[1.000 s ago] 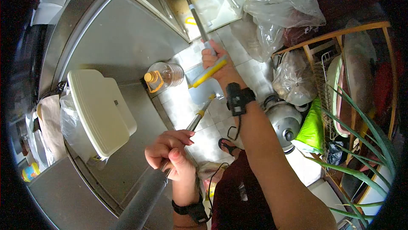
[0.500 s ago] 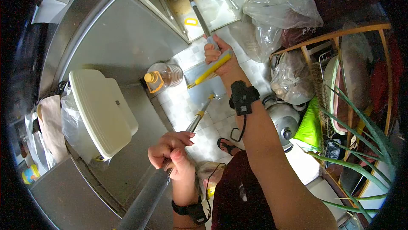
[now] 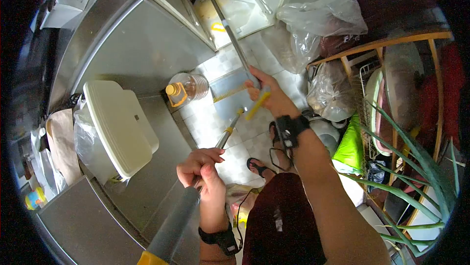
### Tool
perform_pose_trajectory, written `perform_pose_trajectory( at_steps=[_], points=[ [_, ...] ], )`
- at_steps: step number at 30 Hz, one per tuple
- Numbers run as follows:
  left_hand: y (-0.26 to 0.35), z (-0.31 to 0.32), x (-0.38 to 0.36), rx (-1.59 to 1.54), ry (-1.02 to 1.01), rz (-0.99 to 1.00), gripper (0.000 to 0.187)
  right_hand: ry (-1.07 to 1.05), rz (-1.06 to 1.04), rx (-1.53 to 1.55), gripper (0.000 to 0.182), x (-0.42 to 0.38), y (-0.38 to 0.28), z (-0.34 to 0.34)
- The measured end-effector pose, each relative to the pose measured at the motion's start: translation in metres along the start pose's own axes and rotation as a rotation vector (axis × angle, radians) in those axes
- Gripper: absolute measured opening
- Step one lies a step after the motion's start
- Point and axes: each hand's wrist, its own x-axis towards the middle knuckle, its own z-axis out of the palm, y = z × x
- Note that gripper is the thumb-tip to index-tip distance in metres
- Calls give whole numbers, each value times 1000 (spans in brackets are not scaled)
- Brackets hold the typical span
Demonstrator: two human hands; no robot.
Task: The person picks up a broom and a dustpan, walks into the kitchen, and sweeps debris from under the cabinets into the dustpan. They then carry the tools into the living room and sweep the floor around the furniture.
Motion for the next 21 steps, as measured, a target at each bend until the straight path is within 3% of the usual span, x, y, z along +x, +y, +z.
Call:
perform_pose_trajectory(
  at_steps=[1, 3, 6, 12, 14, 16, 19, 21],
  points=[
    [1, -1, -1, 2, 1, -18, 25, 80, -41, -60, 33, -17, -9, -1],
    [3, -2, -2, 17, -7, -39, 24, 47, 130, 37, 31, -49, -41, 4],
    [7, -4, -5, 44, -19, -59, 22, -117, 221, 202, 30, -62, -69, 12],
    [12, 2, -4, 59, -7, -79, 22, -76, -92, 81, 22, 22, -66, 57],
    [10, 3, -5, 1, 24, -95, 23, -489, 191, 482, 22, 69, -67, 67],
    [8, 4, -5, -9, 27, -91, 23, -573, 315, 549, 29, 112, -54, 78],
    [6, 5, -4, -17, 49, -94, 23, -208, 131, 484, 24, 102, -27, 119],
    [7, 4, -7, -16, 58, -105, 22, -244, 207, 414, 30, 98, -14, 100]
  ],
)
